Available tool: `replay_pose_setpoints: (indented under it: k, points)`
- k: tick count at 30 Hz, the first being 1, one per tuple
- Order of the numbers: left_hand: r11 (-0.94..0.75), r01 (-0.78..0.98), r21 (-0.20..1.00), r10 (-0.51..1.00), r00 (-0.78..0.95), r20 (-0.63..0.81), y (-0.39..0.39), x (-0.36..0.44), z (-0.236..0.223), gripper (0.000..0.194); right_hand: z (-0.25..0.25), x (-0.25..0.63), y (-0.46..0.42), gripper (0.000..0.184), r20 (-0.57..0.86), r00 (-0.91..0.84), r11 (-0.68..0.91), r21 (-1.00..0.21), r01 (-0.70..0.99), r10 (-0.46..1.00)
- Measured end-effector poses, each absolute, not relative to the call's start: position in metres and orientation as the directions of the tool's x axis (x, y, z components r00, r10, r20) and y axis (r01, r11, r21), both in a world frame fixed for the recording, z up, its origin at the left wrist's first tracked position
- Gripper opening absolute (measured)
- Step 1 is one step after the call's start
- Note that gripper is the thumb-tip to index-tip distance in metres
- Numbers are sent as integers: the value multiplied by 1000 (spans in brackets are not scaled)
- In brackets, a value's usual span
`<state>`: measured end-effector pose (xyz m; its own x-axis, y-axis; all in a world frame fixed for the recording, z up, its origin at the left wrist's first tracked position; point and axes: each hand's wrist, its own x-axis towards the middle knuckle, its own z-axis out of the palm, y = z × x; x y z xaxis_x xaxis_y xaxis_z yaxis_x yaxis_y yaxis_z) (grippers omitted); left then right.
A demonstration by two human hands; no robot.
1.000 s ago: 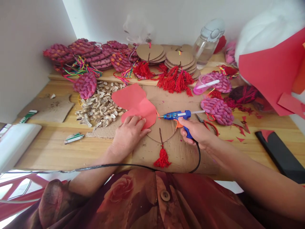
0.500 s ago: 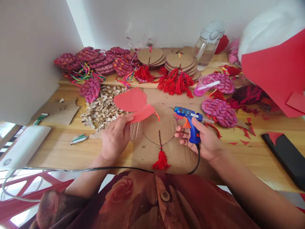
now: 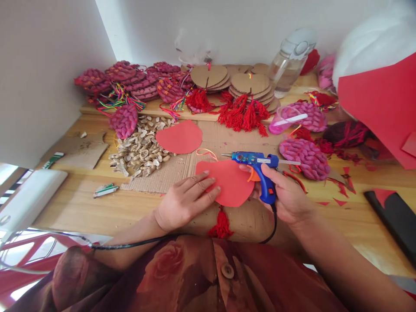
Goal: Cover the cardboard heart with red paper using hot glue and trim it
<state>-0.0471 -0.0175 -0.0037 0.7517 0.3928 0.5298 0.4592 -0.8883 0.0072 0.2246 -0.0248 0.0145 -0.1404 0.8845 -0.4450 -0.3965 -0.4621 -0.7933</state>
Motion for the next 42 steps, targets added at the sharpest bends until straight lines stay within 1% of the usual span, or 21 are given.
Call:
replay_pose_setpoints:
  k: [3, 8, 12, 15, 19, 22, 27, 33, 35, 39, 42]
  points:
    - [-887, 463, 2, 399, 761, 512, -17, -46, -9, 28, 14, 226, -24, 29, -485, -149, -497, -745, -446, 862]
    - [-875, 484, 28, 428, 745, 512, -19, -45, -13, 27, 15, 226, -22, 28, -505, -84, -496, -783, -375, 859]
    - [-863, 502, 53, 457, 733, 504, -18, -46, -15, 28, 18, 224, -20, 30, -533, -14, -500, -784, -369, 846]
    - [-853, 514, 92, 491, 729, 477, -17, -48, -18, 27, 21, 222, -20, 32, -547, 16, -506, -784, -360, 837]
    - [-839, 514, 179, 532, 707, 466, -14, -49, -22, 25, 20, 223, -22, 33, -558, 29, -522, -793, -314, 829]
    - [-827, 515, 224, 554, 684, 474, -13, -49, -22, 23, 16, 226, -24, 33, -565, 33, -535, -798, -277, 824]
    - [-811, 525, 257, 580, 668, 466, -12, -49, -20, 23, 14, 228, -23, 35, -557, 11, -541, -811, -223, 830]
    - [-805, 517, 290, 592, 668, 451, -11, -49, -22, 24, 22, 226, -21, 31, -557, 34, -534, -810, -242, 830]
    - [-801, 516, 303, 598, 669, 442, -11, -50, -23, 26, 22, 229, -21, 30, -555, 23, -534, -811, -240, 832]
    - [-778, 535, 330, 628, 660, 412, -11, -50, -21, 32, 22, 237, -27, 36, -564, 3, -547, -802, -239, 826]
    - [-761, 566, 318, 649, 662, 376, -12, -51, -16, 39, 26, 240, -34, 38, -592, -40, -579, -769, -270, 805]
